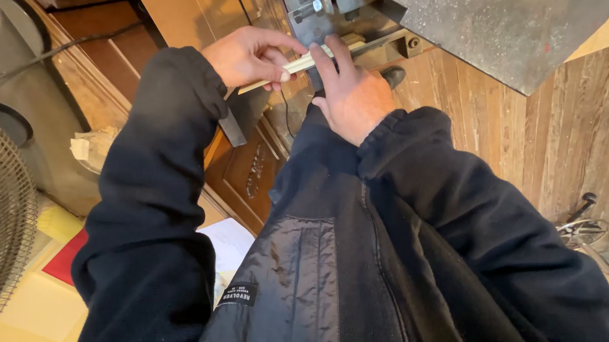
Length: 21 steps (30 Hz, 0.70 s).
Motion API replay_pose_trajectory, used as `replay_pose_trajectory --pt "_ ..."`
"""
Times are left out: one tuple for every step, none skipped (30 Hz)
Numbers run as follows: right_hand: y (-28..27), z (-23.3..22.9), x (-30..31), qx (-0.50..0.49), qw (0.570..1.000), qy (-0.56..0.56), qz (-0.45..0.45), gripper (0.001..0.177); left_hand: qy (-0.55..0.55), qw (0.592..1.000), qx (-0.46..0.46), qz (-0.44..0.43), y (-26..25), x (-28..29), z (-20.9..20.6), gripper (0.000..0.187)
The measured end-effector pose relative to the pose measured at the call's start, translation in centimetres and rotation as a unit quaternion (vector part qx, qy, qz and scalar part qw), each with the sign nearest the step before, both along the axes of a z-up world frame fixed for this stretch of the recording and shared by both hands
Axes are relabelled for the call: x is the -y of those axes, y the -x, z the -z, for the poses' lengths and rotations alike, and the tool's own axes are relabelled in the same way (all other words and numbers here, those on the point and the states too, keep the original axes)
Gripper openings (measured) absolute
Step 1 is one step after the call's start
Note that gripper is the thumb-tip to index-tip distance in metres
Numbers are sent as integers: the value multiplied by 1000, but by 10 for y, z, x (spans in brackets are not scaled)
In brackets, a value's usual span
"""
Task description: Joining wooden molding components using a v-nailer machine and preparing frame pieces with a miter saw.
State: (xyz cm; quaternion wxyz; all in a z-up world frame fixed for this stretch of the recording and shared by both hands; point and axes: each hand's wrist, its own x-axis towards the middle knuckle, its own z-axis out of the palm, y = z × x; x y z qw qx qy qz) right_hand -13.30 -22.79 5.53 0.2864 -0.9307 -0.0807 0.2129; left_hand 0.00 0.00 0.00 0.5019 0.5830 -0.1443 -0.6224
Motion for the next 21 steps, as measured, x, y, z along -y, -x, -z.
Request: replay_pose_trajectory --pt "-1 0 0 1 1000 0 0 82 0 1000 1 0 0 0 1 50" --pt "-1 1 0 -2 1000 1 -3 83 -3 1000 4 -1 1 -1 2 49" --pt "0 1 0 -5 1000 3 -6 84 -6 1000 6 -2 2 0 3 49" --pt "0 1 -1 -5 1000 4 -6 84 -5 1000 6 -1 1 0 2 49" --pt "0 2 -1 -3 1000 7 -3 83 -7 1000 7 0 1 0 1 49" --pt "1 2 -2 0 1000 10 -1 83 -9 1000 9 2 1 0 1 49" --pt "1 2 -2 -1 1000 10 -1 83 -9 1000 8 3 1 0 0 49" --pt "1 1 -1 1 1000 7 0 83 -10 1000 6 -2 2 1 0 47" --pt "1 1 -1 4 1000 3 1 83 -10 1000 4 -7 2 1 0 46" --pt "0 0 -1 4 1000 3 1 83 -10 1000 4 -7 1 1 0 46" --pt "0 -1 -1 -2 1000 5 1 83 -5 1000 6 -3 1 1 0 46" --pt "-1 -1 -1 -7 1000 7 2 83 0 1000 8 2 0 1 0 46" --pt "-1 -1 -1 -7 1000 7 2 83 0 1000 8 2 0 2 -1 46" --pt "-1 0 0 -7 1000 7 0 83 1 1000 8 2 0 2 -1 46" --pt "-1 0 0 -7 1000 8 -1 84 2 1000 7 2 0 3 -2 45" --pt "0 1 1 -7 1000 8 -1 84 2 1000 7 3 -1 4 -2 45" --pt "0 1 1 -6 1000 4 1 83 1 1000 5 1 -1 4 -2 45" --pt "1 1 2 -4 1000 0 3 83 1 1000 4 -1 -1 4 -2 45" --pt "1 2 2 -4 1000 0 3 83 0 1000 4 0 -1 4 -3 45" --pt "1 3 2 0 1000 4 -2 83 -2 1000 7 0 0 5 -3 44" --pt "1 4 2 4 1000 9 -7 84 -4 1000 10 0 0 5 -4 44"
